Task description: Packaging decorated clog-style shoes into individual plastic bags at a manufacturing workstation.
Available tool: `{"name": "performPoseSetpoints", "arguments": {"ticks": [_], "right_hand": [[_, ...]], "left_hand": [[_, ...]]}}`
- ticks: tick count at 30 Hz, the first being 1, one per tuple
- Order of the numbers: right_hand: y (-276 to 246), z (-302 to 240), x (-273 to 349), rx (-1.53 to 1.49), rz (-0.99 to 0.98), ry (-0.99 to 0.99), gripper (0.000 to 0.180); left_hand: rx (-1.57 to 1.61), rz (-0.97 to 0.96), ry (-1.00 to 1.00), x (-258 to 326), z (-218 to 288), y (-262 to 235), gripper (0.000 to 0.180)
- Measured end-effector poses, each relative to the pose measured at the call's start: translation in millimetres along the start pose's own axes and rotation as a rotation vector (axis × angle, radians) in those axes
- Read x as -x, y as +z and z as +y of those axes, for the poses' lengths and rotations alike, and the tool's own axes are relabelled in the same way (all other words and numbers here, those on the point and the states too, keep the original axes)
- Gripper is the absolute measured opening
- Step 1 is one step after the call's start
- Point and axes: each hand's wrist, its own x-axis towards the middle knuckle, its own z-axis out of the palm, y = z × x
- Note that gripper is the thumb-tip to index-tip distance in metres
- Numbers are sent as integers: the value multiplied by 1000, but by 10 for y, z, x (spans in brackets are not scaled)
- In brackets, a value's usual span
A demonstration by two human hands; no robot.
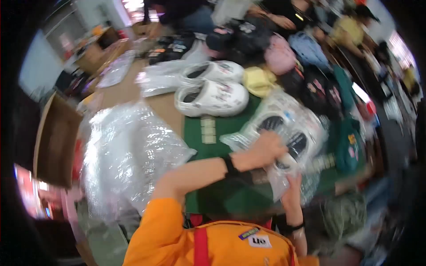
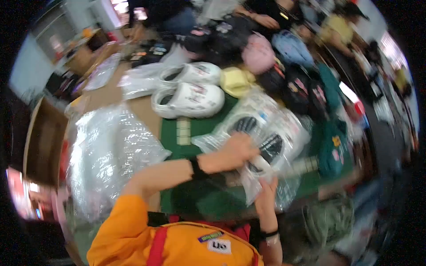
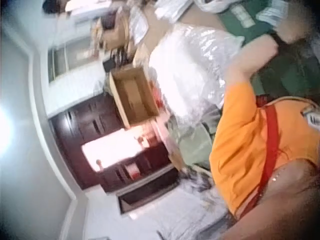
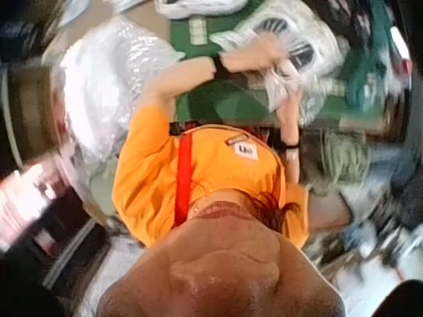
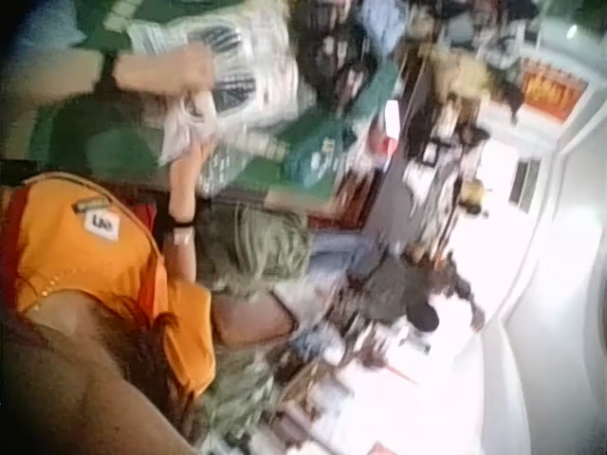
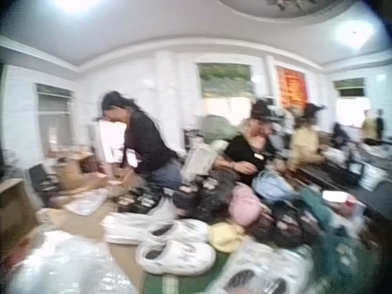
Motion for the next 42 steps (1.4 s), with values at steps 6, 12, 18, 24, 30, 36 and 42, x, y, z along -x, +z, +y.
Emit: {"name": "performPoseSetpoints", "arguments": {"ticks": [6, 12, 18, 24, 30, 36, 42], "right_hand": [[50, 21, -40, 11, 4, -50, 70], [-49, 24, 27, 37, -5, -78, 74], [-21, 27, 21, 42, -46, -58, 74], [-38, 25, -68, 10, -64, -34, 73], [56, 8, -62, -134, -114, 14, 66], [-20, 0, 38, -19, -138, -53, 60], [-32, -30, 39, -91, -156, -1, 60]], "left_hand": [[-136, 5, 43, 55, 2, -138, 12], [-142, 0, 80, 60, 50, -104, 13], [-125, -49, 29, 53, 44, -121, 18], [20, -342, -99, -115, 102, -307, 36], [-70, -257, -160, -87, 165, -330, 48], [-80, -73, -142, -69, 212, -110, 37], [103, -177, -91, -89, 104, -221, 30]]}}
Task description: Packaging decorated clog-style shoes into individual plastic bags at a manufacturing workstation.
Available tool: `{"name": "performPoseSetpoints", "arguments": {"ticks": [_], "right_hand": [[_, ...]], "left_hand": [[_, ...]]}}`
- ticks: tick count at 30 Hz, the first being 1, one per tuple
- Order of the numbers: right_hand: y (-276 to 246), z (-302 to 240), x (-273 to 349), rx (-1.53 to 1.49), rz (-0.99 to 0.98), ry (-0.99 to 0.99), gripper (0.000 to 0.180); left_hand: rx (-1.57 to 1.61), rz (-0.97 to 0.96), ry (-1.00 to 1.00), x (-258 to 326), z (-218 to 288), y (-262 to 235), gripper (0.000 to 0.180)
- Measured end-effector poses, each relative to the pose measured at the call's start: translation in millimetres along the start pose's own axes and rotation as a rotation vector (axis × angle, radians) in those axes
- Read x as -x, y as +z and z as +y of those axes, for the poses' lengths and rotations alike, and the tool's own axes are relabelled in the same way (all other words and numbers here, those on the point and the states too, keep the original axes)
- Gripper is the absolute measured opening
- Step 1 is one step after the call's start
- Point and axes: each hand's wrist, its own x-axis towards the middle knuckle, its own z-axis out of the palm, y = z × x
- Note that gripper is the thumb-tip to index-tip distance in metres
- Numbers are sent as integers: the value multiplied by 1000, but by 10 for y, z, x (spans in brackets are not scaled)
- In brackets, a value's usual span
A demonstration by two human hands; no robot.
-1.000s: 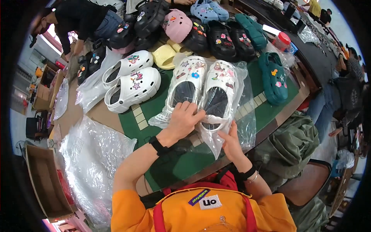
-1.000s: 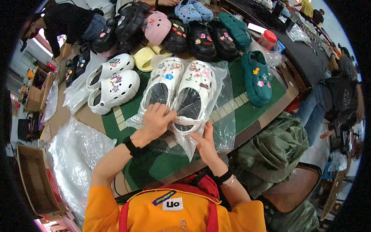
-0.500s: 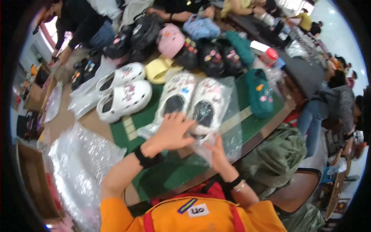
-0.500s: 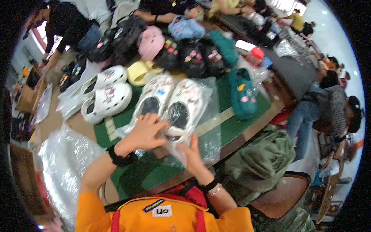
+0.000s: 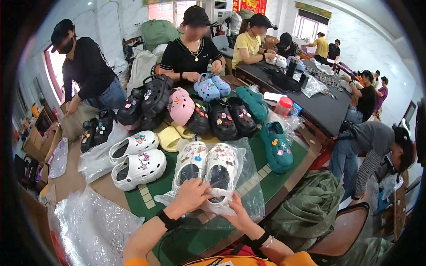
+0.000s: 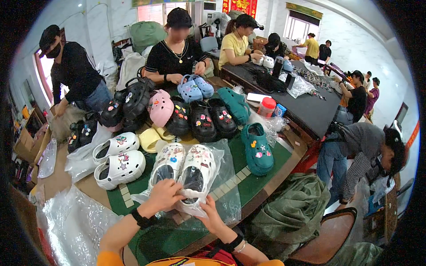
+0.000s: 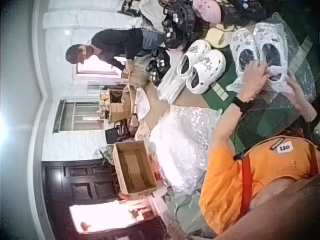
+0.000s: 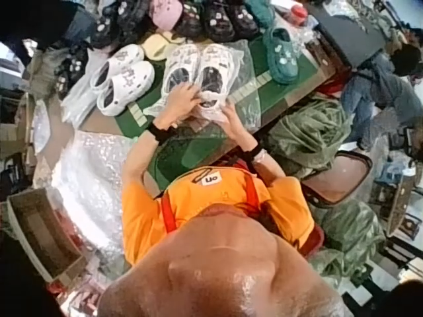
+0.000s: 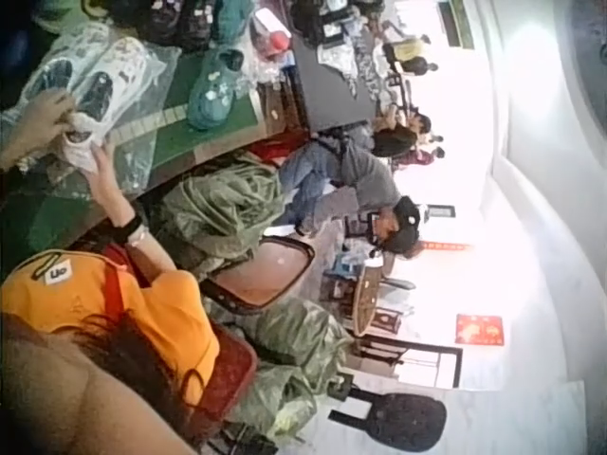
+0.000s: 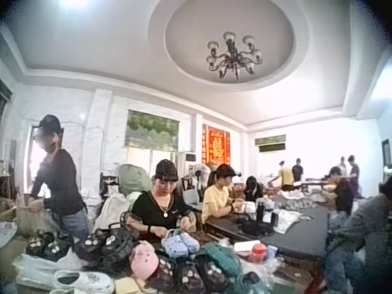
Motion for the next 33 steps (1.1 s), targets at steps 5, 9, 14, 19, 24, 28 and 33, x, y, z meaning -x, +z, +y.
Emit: {"name": "performPoseSetpoints", "arguments": {"ticks": [5, 9, 14, 19, 24, 28, 33], "right_hand": [[48, -10, -8, 51, 49, 0, 59], [116, 31, -64, 75, 23, -17, 55], [-90, 128, -78, 41, 5, -107, 52], [-58, -17, 65, 33, -14, -115, 45], [-36, 3, -14, 14, 12, -35, 44], [-131, 64, -58, -58, -53, -11, 46], [77, 93, -10, -130, -46, -42, 42]], "left_hand": [[-335, 20, 83, -12, 119, -109, 26], [-166, 3, 47, 22, -148, 48, 27], [-145, 111, 194, -36, -196, 77, 37], [31, -52, 97, -219, -129, -9, 39], [10, -140, -36, -67, -113, 38, 41], [-104, 6, -110, 101, 119, 125, 43], [-43, 202, -62, 126, -30, 267, 34]]}}
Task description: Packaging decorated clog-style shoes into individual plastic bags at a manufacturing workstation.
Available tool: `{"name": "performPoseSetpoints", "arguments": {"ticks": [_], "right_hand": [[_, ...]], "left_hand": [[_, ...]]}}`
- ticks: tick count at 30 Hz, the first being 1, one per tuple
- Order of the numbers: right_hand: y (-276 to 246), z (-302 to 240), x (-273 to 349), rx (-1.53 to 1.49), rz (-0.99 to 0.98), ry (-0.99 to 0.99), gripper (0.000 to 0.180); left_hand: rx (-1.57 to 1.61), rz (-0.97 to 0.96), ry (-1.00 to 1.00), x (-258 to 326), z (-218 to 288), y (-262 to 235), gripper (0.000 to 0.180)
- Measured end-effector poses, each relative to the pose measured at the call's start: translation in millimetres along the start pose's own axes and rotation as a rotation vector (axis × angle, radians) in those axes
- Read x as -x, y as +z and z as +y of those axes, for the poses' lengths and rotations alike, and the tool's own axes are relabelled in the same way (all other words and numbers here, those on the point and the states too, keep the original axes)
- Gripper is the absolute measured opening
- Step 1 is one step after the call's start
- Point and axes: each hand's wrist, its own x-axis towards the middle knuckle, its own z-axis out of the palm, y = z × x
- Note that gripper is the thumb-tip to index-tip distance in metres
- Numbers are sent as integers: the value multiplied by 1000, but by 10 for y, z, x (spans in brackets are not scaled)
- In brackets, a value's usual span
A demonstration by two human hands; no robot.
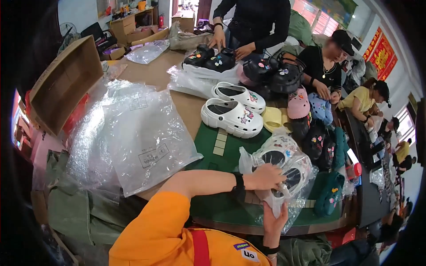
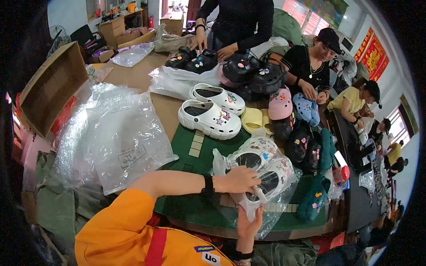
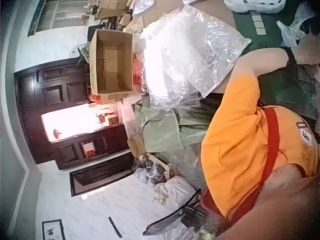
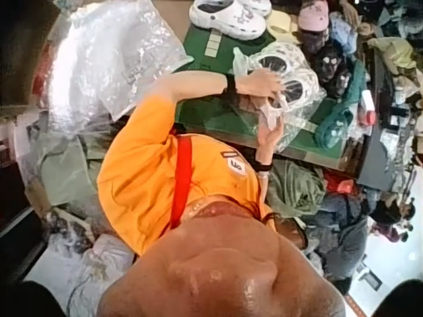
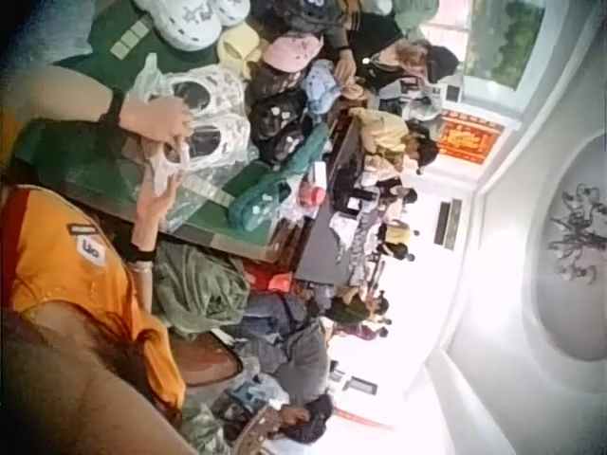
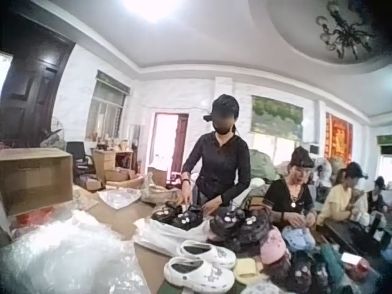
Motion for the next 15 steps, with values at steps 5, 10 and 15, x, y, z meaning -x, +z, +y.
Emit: {"name": "performPoseSetpoints", "arguments": {"ticks": [5, 10, 15], "right_hand": [[-41, -102, 44, 139, -26, 56, 49], [175, -311, 201, 192, -86, 10, 52], [-8, -412, 261, 488, 84, -171, 42]], "left_hand": [[-3, 106, 128, -189, -185, -122, 28], [-1, 189, 162, -447, -62, -729, 27], [152, 368, 78, -487, 106, -1681, 31]]}}
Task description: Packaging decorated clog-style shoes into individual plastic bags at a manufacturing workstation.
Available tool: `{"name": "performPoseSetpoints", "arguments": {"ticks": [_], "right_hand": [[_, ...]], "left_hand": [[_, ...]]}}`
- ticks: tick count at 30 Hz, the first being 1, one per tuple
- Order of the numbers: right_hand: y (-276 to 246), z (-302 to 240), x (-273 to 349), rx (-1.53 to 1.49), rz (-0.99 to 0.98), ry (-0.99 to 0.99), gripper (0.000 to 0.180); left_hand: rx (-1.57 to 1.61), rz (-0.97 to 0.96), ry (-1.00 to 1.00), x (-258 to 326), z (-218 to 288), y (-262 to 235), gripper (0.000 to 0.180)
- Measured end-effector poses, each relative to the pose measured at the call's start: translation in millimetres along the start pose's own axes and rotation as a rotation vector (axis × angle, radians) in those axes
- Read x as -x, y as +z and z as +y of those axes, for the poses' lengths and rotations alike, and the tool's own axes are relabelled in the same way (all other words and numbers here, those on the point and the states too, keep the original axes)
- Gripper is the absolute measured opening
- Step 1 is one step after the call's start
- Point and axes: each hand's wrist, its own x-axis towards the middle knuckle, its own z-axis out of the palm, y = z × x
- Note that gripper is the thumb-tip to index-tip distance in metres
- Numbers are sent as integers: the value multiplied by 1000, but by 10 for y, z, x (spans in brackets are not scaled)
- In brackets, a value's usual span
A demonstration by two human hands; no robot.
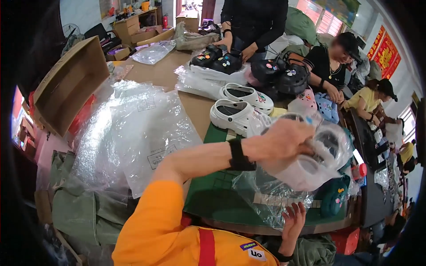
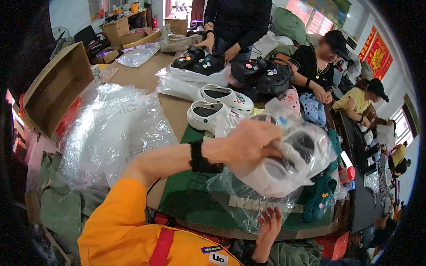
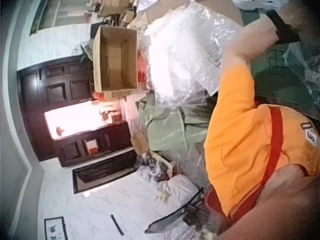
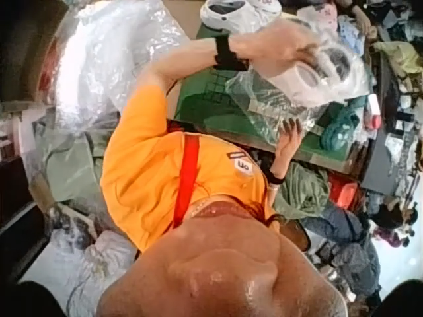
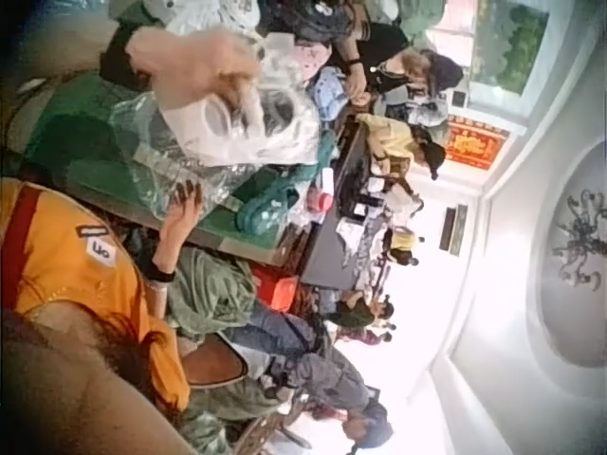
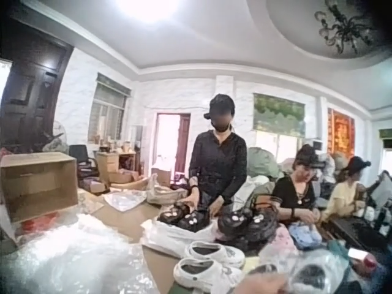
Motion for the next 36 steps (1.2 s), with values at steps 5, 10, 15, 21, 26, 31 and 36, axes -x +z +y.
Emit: {"name": "performPoseSetpoints", "arguments": {"ticks": [5, 10, 15, 21, 26, 31, 36], "right_hand": [[-57, 152, -45, 384, 139, -69, 30], [-261, 274, -24, 1311, -23, -513, 33], [-170, 367, 113, 1805, 130, -358, 43], [-374, 545, 47, 1753, 174, -214, 50], [-363, 535, 29, 1738, 182, -216, 51], [-372, 549, -3, 1733, 197, -218, 49], [-407, 609, -19, 1775, 179, -267, 47]], "left_hand": [[-281, 248, 34, -75, -41, -761, 33], [-649, 240, -22, -46, -316, -1542, 34], [-994, 186, -167, 168, -765, -2315, 34], [-1199, 169, -288, 346, -1337, -2706, 34], [-1213, 182, -351, 351, -1822, -2690, 33], [-1247, 158, -382, 276, -2368, -2518, 31], [-1308, 157, -645, 344, -2669, -2616, 31]]}}
